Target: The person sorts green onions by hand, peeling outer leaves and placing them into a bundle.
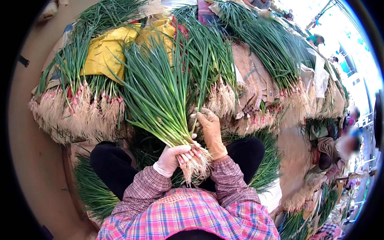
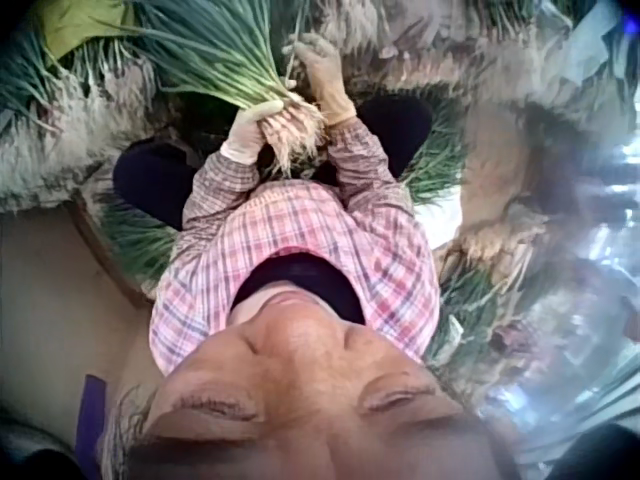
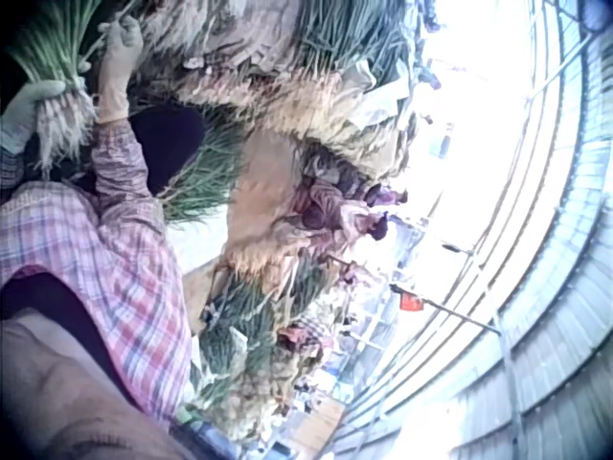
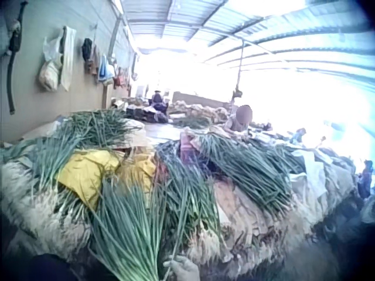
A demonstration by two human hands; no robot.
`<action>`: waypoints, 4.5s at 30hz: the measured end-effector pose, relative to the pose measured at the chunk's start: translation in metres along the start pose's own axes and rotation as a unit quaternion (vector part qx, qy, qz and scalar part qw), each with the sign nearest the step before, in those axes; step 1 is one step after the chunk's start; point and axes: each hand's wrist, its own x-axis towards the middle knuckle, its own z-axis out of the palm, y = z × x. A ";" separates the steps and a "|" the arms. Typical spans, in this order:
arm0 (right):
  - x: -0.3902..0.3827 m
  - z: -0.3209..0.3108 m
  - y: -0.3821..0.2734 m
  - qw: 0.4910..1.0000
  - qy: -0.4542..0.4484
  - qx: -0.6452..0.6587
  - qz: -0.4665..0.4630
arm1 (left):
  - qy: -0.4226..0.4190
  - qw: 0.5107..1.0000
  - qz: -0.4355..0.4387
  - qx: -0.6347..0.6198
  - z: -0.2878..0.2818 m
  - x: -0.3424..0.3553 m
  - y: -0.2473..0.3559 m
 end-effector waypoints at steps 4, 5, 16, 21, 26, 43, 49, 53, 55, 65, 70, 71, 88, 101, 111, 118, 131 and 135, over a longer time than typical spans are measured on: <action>-0.014 0.008 0.008 0.979 -0.026 0.175 0.099 | -0.002 0.999 -0.004 0.046 -0.014 -0.001 0.000; -0.010 0.000 0.010 0.976 0.021 0.203 0.078 | 0.003 1.000 0.017 0.021 -0.007 -0.005 0.003; 0.090 -0.042 -0.078 0.667 0.243 -0.646 -0.282 | -0.091 0.983 0.070 -0.141 -0.002 0.000 -0.001; 0.072 -0.027 -0.079 0.835 0.163 -0.487 -0.199 | -0.037 0.988 0.115 -0.100 -0.002 -0.007 0.010; -0.034 -0.005 0.016 0.978 -0.003 -0.179 -0.110 | -0.050 0.998 0.034 -0.032 -0.018 0.003 -0.009; 0.037 -0.011 0.009 0.955 0.049 0.290 0.032 | -0.046 0.993 0.031 -0.108 -0.017 -0.001 -0.012; 0.012 -0.035 0.037 0.917 -0.135 -0.364 -0.089 | -0.050 0.990 0.069 -0.114 -0.012 -0.002 -0.006; 0.073 -0.039 -0.051 0.712 0.263 -0.605 -0.240 | -0.057 0.988 0.039 -0.135 -0.008 0.006 -0.009; 0.082 -0.039 -0.057 0.687 0.240 -0.657 -0.198 | -0.060 0.986 0.048 -0.146 -0.010 0.001 -0.008; -0.024 0.001 0.003 0.998 -0.014 -0.012 0.060 | -0.009 1.000 0.005 0.005 -0.010 0.000 -0.005; -0.006 0.005 -0.009 0.995 0.003 0.090 0.044 | -0.015 1.000 0.005 -0.016 -0.012 -0.004 -0.001; -0.017 0.006 -0.014 0.992 -0.051 0.092 0.072 | -0.021 0.999 0.012 -0.029 -0.012 -0.003 -0.005; 0.016 -0.012 -0.007 0.993 0.081 0.082 -0.023 | -0.024 0.996 0.007 -0.081 -0.011 0.001 -0.012; 0.006 0.008 0.012 0.980 -0.116 -0.107 0.117 | -0.185 0.948 0.119 -0.229 -0.014 -0.013 0.001; 0.060 -0.029 -0.101 0.970 0.117 -0.195 -0.091 | -0.097 0.969 0.149 -0.174 -0.005 -0.012 0.013; -0.038 -0.005 0.000 0.974 -0.129 0.118 0.146 | -0.074 0.991 0.065 -0.089 -0.027 -0.007 -0.004; -0.004 0.023 0.002 0.993 0.003 0.093 0.074 | -0.009 1.000 0.020 -0.012 -0.010 -0.006 0.002; 0.000 0.021 -0.007 0.943 -0.156 0.267 0.125 | -0.051 0.993 0.047 -0.091 -0.014 -0.011 0.001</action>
